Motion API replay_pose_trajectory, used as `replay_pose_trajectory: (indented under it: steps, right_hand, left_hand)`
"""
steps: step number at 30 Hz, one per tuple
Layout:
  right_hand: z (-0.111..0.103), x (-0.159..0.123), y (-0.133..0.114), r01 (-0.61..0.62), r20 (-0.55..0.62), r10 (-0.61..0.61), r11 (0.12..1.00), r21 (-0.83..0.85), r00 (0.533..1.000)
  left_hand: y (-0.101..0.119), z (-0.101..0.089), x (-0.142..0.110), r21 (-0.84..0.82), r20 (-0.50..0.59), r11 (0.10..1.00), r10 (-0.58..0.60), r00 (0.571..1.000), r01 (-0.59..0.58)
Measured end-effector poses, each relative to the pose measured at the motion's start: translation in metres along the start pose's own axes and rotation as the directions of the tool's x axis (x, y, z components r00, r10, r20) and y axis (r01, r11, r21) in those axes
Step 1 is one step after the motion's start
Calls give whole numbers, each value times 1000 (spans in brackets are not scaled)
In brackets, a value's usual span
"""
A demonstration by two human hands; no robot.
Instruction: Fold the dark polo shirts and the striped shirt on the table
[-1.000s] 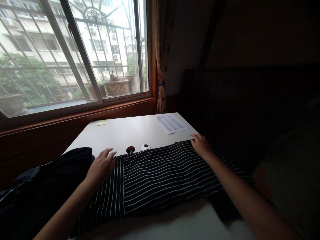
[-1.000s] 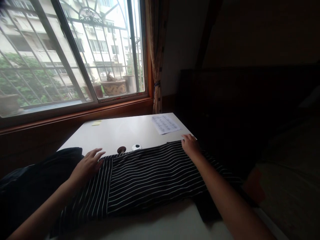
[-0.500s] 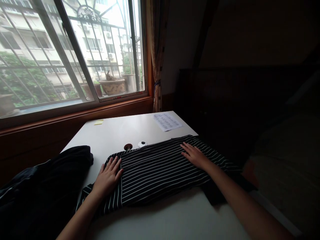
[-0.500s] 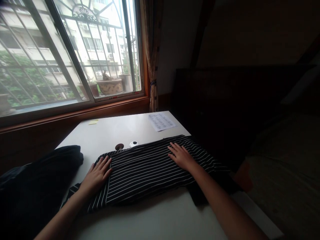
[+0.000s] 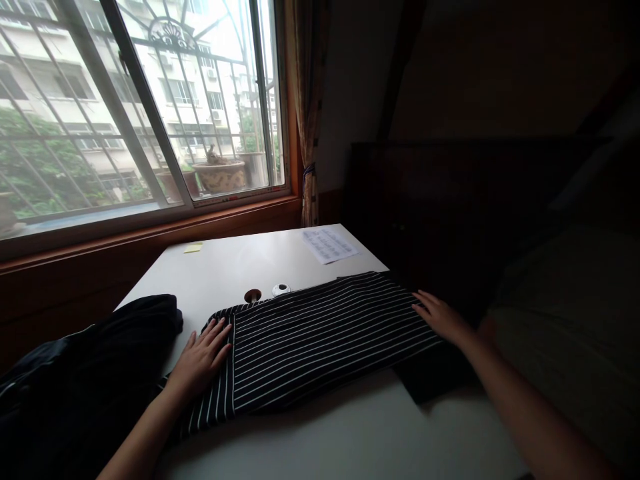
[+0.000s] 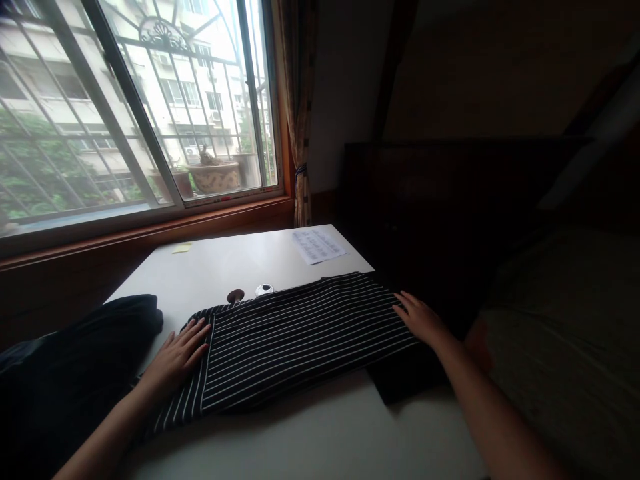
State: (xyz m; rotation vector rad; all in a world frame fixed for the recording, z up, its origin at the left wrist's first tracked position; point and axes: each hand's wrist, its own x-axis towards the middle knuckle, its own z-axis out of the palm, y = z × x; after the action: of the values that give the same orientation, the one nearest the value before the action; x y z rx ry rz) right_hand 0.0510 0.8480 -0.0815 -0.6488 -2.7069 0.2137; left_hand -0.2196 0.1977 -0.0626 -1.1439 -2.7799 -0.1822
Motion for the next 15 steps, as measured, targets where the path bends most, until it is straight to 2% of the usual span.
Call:
replay_pose_trajectory:
  steps: [4,6,9,11,13,15]
  right_hand:
    - [-29,-17,-9,164,-149,-161,986,6,976]
    - [-45,-32,-20,266,-130,-258,963,39,957]
    - [-63,-60,-33,381,10,-384,918,112,923]
    - [-67,-76,-37,412,96,-423,904,118,901]
    - [-66,-86,-38,421,120,-428,903,79,896]
    - [-64,-88,-38,434,100,-434,900,25,895]
  left_hand:
    - [5,-16,-7,-2,-175,989,146,974,-148]
    - [17,-30,-19,10,-206,969,242,948,-245]
    - [40,-47,-50,47,-120,921,390,913,-387]
    - [49,-50,-75,82,-33,897,437,899,-434]
    - [48,-45,-96,112,9,891,441,897,-439]
    - [37,-37,-111,136,-10,893,434,901,-429]
